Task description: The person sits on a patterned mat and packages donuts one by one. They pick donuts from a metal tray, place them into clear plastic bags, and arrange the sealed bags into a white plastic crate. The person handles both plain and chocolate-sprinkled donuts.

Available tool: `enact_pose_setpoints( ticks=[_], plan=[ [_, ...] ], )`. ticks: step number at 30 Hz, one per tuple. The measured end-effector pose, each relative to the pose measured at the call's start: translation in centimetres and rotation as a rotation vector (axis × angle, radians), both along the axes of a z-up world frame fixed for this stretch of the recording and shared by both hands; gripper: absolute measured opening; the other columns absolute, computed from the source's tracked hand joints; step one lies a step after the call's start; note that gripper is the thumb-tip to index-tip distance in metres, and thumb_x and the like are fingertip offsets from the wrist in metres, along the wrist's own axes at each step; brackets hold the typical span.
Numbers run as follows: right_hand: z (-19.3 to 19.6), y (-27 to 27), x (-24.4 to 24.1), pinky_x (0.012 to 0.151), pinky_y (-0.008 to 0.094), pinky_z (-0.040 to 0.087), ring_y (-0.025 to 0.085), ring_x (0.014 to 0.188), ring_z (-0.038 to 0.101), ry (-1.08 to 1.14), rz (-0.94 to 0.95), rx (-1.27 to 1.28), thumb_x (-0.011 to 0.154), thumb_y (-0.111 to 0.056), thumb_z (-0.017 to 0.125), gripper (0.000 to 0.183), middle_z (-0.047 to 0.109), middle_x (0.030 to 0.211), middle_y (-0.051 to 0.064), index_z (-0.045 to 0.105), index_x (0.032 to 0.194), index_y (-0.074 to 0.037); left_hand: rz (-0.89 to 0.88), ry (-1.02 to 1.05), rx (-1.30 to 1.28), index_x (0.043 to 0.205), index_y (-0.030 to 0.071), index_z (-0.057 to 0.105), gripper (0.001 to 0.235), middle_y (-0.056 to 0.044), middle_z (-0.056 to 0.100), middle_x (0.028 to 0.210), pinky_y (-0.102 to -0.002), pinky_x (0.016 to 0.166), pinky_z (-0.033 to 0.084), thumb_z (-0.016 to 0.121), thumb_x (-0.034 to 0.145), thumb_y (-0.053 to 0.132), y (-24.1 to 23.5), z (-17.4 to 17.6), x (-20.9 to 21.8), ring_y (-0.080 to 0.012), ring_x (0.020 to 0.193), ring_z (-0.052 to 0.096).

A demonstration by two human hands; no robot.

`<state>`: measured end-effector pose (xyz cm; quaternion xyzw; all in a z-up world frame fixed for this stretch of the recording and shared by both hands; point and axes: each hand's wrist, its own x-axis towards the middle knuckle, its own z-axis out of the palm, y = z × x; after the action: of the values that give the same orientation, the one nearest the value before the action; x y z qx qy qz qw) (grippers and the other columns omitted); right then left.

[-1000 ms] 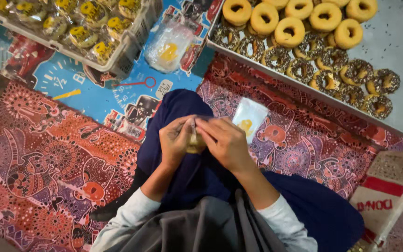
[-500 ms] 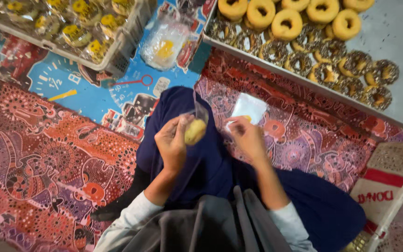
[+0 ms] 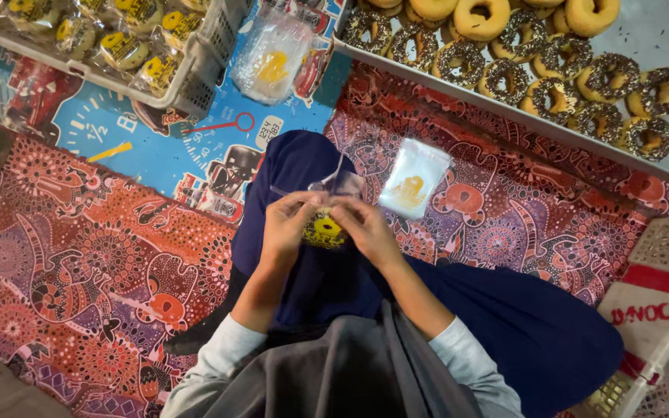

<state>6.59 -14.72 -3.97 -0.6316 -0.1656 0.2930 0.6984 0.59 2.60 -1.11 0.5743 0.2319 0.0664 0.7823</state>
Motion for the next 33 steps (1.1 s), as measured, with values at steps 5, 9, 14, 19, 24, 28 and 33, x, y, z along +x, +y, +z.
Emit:
enact_pose_setpoints(
  ticks=[5,9,14,19,24,28,33],
  plan=[
    [0.1,-0.9,3.6,0.075,0.020,0.045,0.009,0.085,0.054,0.035,-0.199,-0.040,0.105,-0.021,0.065,0.033,0.064,0.100,0.002,0.071,0.133,-0.005,-0.089,-0.040,-0.061,0.105,-0.006,0.075,0.018,-0.011,0.078,0.099,-0.029,0.085,0.058,0.071,0.096,0.009,-0.5,-2.5,-0.4,-0.0152,0.090,0.073],
    [1.0,-1.4,9.3,0.079,0.026,0.053,0.017,0.088,0.063,-0.051,-0.141,-0.115,0.099,-0.011,0.072,0.026,0.077,0.112,0.013,0.078,0.120,0.003,-0.181,-0.062,-0.041,0.103,-0.006,0.074,0.016,-0.011,0.078,0.096,-0.029,0.085,0.058,0.071,0.096,0.008,0.0,-1.1,-0.7,-0.0149,0.089,0.073],
    [1.5,-2.7,10.7,0.102,0.025,0.053,0.007,0.123,0.061,-0.130,-0.377,-0.028,0.088,-0.007,0.071,0.057,0.058,0.142,0.005,0.054,0.142,-0.006,-0.028,-0.051,-0.124,0.109,-0.003,0.067,0.020,-0.015,0.077,0.095,-0.031,0.081,0.060,0.064,0.101,0.015,0.9,0.9,-0.8,-0.0180,0.087,0.075],
    [-1.9,-2.4,3.0,0.081,0.023,0.054,0.010,0.092,0.068,0.254,-0.116,-0.046,0.093,-0.016,0.076,0.031,0.075,0.109,0.005,0.073,0.121,-0.002,0.113,-0.094,-0.152,0.107,0.000,0.061,0.019,-0.019,0.077,0.099,-0.030,0.082,0.061,0.057,0.104,0.019,0.4,0.9,-0.6,-0.0201,0.089,0.076],
    [-1.8,-0.4,2.9,0.067,0.022,0.042,0.006,0.074,0.053,0.143,-0.109,-0.126,0.094,-0.012,0.077,0.015,0.068,0.086,0.000,0.077,0.102,0.001,0.139,-0.061,-0.045,0.102,-0.002,0.063,0.012,-0.022,0.075,0.100,-0.032,0.083,0.060,0.063,0.102,0.010,0.2,1.2,-0.2,-0.0215,0.087,0.074],
    [-1.0,-0.1,2.6,0.072,0.019,0.043,0.003,0.079,0.050,0.076,-0.196,0.086,0.101,-0.013,0.067,0.010,0.059,0.088,-0.006,0.068,0.097,-0.004,0.189,-0.354,0.260,0.106,-0.004,0.061,0.011,-0.015,0.066,0.111,-0.030,0.100,0.051,0.062,0.113,0.004,0.2,0.9,-1.8,-0.0175,0.107,0.063],
    [-3.4,-0.6,0.6,0.070,0.024,0.038,0.008,0.078,0.046,0.135,-0.174,-0.019,0.106,-0.018,0.067,0.017,0.052,0.084,-0.001,0.067,0.100,-0.003,0.286,-0.006,0.282,0.095,0.003,0.059,0.006,-0.005,0.063,0.098,-0.029,0.063,0.056,0.065,0.097,0.002,-0.2,0.1,-1.0,-0.0128,0.079,0.065]
  ],
)
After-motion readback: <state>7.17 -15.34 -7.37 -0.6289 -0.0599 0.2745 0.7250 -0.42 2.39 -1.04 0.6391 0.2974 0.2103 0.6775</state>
